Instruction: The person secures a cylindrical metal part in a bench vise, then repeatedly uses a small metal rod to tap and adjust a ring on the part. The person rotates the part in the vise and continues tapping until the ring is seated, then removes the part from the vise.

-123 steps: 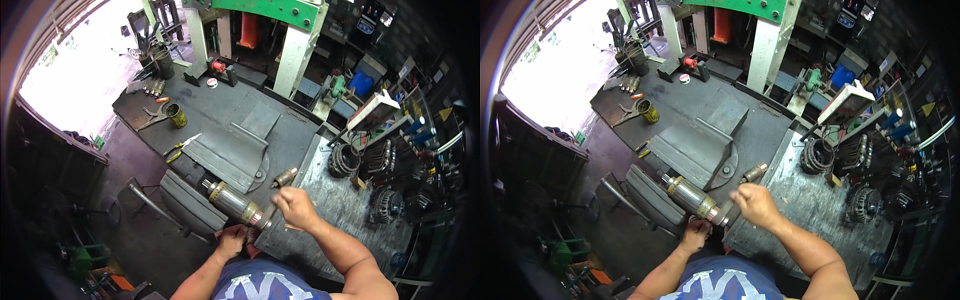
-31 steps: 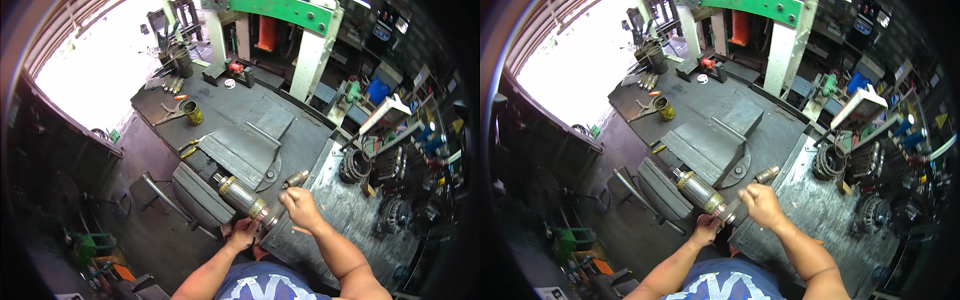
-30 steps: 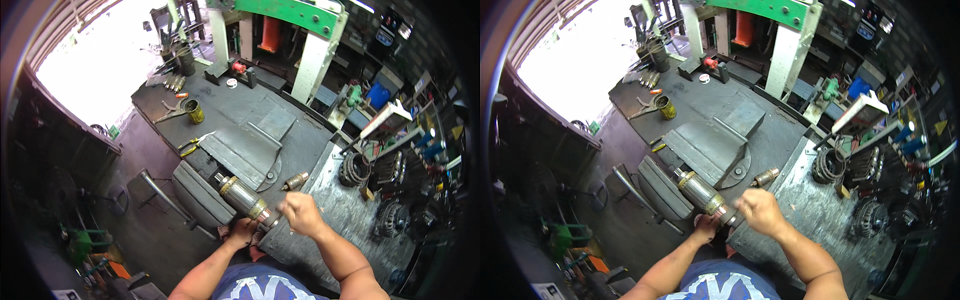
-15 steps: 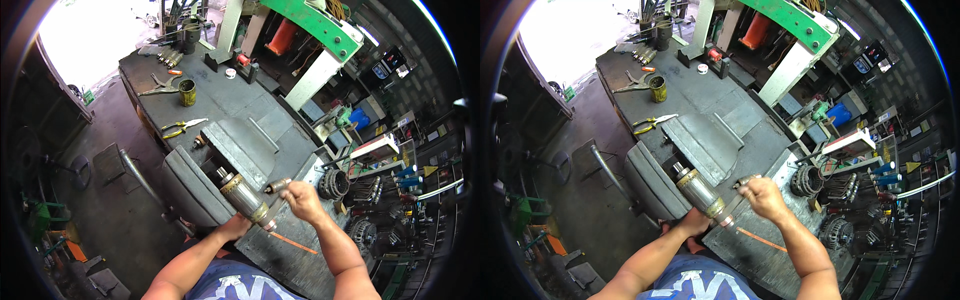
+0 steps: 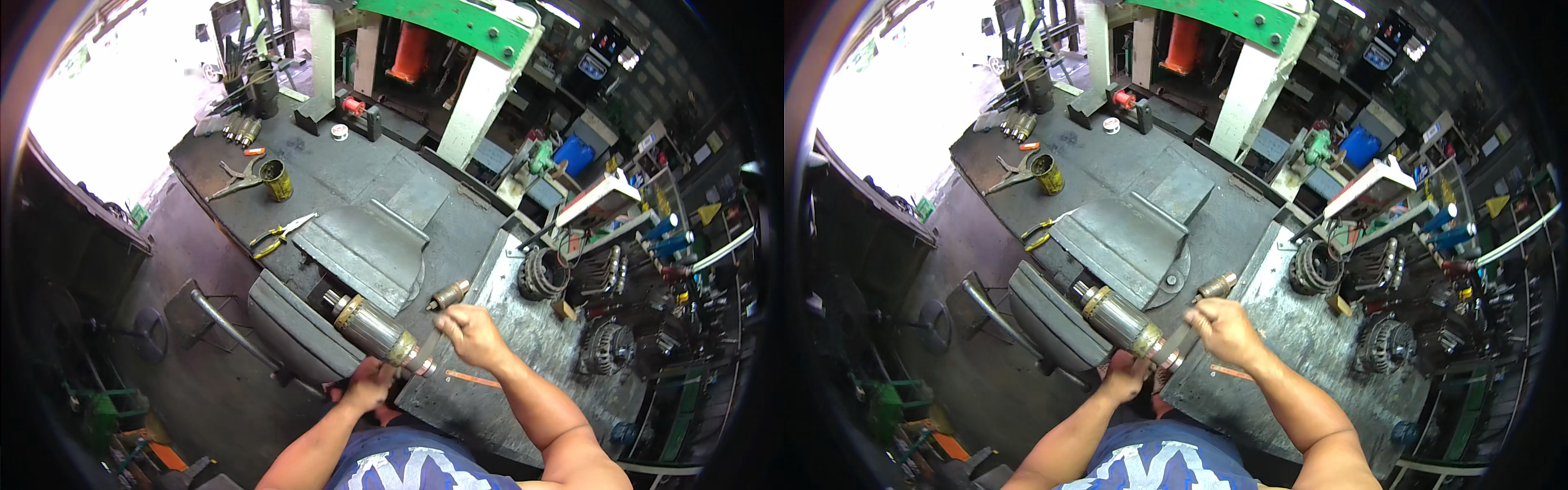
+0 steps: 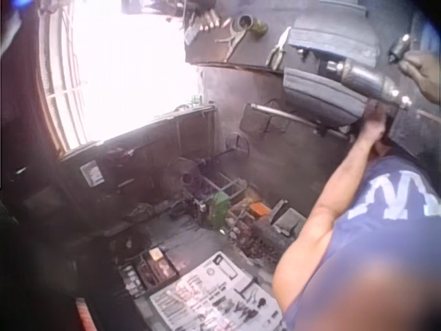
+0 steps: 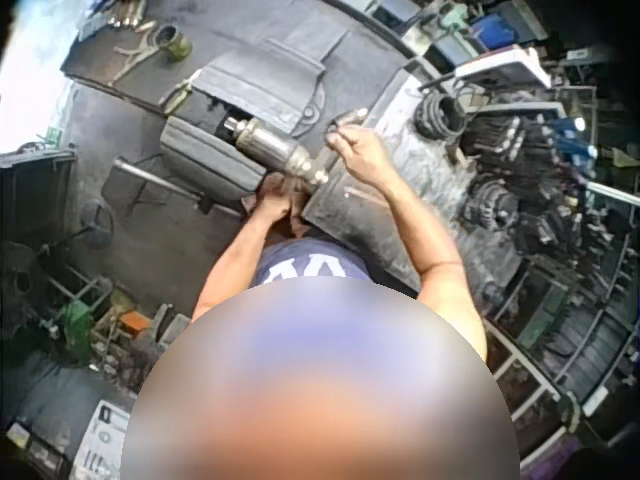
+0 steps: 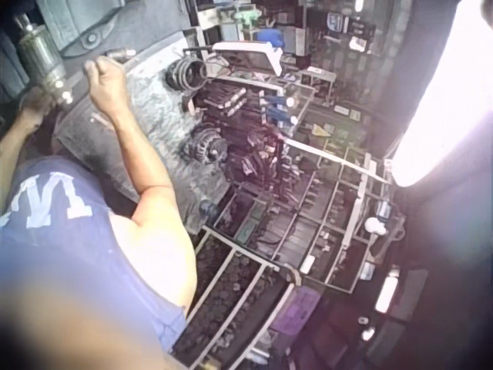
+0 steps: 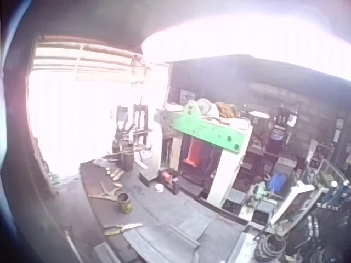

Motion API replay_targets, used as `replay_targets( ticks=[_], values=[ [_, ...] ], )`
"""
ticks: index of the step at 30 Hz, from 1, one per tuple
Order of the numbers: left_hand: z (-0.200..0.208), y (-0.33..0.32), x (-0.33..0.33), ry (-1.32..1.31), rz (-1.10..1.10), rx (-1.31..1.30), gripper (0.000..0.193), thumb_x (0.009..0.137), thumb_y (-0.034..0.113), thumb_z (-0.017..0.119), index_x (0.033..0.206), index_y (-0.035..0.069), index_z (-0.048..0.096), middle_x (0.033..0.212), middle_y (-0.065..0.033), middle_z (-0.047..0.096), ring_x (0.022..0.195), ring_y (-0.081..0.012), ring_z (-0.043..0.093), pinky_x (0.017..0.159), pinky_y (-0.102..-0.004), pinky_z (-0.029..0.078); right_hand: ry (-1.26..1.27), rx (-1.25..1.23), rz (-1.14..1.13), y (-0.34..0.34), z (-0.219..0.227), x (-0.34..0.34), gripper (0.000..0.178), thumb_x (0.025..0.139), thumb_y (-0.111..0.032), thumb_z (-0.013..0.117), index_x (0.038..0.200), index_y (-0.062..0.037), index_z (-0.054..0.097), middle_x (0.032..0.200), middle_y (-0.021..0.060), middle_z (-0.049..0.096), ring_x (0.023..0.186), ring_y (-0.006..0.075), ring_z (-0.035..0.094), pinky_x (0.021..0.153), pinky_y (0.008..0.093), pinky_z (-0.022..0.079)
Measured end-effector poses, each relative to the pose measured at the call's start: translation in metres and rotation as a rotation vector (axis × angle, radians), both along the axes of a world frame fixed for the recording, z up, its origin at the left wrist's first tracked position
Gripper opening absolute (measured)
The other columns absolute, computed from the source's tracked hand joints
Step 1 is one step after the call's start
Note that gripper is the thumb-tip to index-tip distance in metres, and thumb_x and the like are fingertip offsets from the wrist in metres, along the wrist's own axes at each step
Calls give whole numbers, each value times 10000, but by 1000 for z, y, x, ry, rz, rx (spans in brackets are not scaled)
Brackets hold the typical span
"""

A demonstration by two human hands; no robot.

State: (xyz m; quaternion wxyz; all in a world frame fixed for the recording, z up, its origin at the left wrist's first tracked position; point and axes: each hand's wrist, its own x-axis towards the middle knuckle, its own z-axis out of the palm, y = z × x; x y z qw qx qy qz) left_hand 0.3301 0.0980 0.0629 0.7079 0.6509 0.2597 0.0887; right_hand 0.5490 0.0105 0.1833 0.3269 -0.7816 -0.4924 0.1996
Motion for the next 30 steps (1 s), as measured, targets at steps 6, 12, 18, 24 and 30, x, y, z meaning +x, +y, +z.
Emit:
replay_targets(
  ticks=[6,12,18,24,30],
  values=[
    [23,-1,-14,138,-146,72,437,1059,337,539,776,13,618,641,-44,569,592,-156,527,577,-358,426,202,32,-154,-12,-21,-2,319,983,-238,668,791,14,633,659,173,532,616,341,534,608,418,463],
    [40,-5,-22,80,62,129,455,1067,351,529,769,21,628,622,-10,534,577,-99,492,543,-301,398,187,203,-45,-26,-45,1,449,982,-280,679,712,36,508,634,185,497,565,317,483,586,443,433],
    [46,-3,-28,79,17,67,413,1061,273,509,764,12,629,589,2,511,539,-94,478,508,-306,377,266,166,-199,-15,-42,-4,404,989,-281,662,753,36,577,667,206,539,609,373,549,613,471,453],
    [26,-1,-22,92,78,-29,416,1090,269,491,776,24,611,656,-6,539,568,-84,467,544,-286,371,170,241,194,-3,-23,-2,359,989,-290,661,787,5,625,723,187,603,677,377,616,636,446,489],
    [14,-8,-12,10,202,-18,365,1049,225,546,745,36,619,620,-1,540,562,-89,478,536,-293,359,206,69,-81,6,-26,8,399,1004,-300,644,771,22,607,714,193,595,646,335,593,637,452,478]
  ],
)
